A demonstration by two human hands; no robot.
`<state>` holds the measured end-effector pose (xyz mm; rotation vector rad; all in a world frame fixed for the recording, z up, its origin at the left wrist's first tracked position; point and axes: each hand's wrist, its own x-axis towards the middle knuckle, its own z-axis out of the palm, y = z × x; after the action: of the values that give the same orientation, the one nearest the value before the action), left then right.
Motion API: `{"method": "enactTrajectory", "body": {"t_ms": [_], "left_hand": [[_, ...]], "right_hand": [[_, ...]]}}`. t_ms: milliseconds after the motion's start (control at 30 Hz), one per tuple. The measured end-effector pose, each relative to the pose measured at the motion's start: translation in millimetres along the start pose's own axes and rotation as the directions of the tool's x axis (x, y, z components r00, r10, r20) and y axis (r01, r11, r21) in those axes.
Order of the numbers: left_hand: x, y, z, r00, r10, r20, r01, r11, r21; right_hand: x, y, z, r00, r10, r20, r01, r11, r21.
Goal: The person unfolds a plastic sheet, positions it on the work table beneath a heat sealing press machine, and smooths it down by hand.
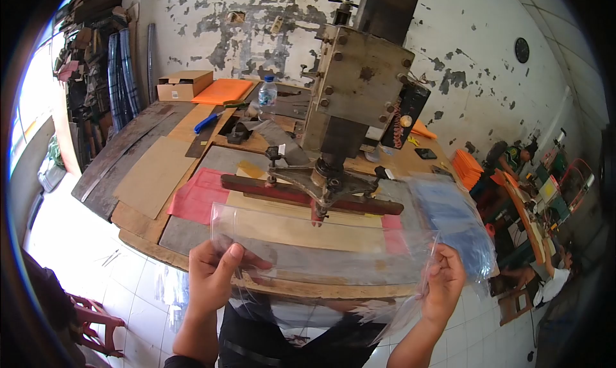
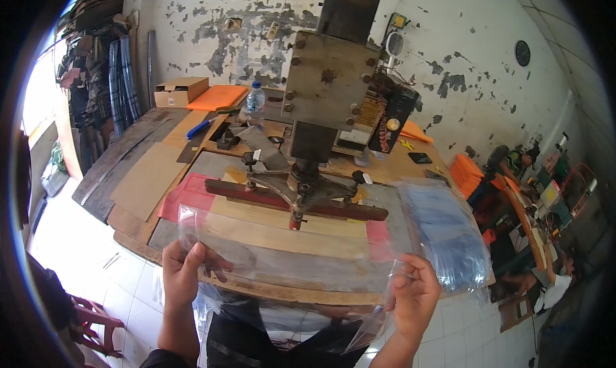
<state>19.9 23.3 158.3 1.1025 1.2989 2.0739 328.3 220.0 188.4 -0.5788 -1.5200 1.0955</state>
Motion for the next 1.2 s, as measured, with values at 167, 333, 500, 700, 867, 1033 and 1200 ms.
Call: {"method": "enactTrajectory", "body": {"t_ms": [167,333,500,700,867,1033,1200], "left_hand": [[3,-21,-5,0.998,-0.036,-0.044,0.034,0.999,-0.040],[7,-31,-6,0.988,-0.101,-0.116,0.104,0.994,0.016],[4,-48,-12,0.987,-0.056,-0.148,0.066,0.996,0.061],[-16,-72,-20,0.972,0.214,0.098,-0.204,0.973,-0.109],[-24,-76,-17,0.890,0.000,0.456,0.039,0.996,-0.075],[-23,-93,-12,0.558,0.030,0.829,0.116,0.987,-0.114],[-16,-88,11,0.663,0.012,0.748,0.047,0.997,-0.057]], "right_hand": [[-1,0,2,1.000,0.009,0.007,-0.009,1.000,-0.007],[-4,-1,4,0.998,0.048,0.034,-0.048,0.999,0.017],[-4,14,-1,0.998,0.010,0.069,-0.004,0.996,-0.089],[-10,6,-10,0.998,0.057,0.032,-0.054,0.995,-0.086],[-8,-16,-28,0.997,-0.058,-0.058,0.040,0.961,-0.274],[4,-37,-37,0.976,-0.188,0.109,0.217,0.889,-0.404],[1,-50,-6,0.863,-0.188,0.469,0.438,0.742,-0.508]]}}
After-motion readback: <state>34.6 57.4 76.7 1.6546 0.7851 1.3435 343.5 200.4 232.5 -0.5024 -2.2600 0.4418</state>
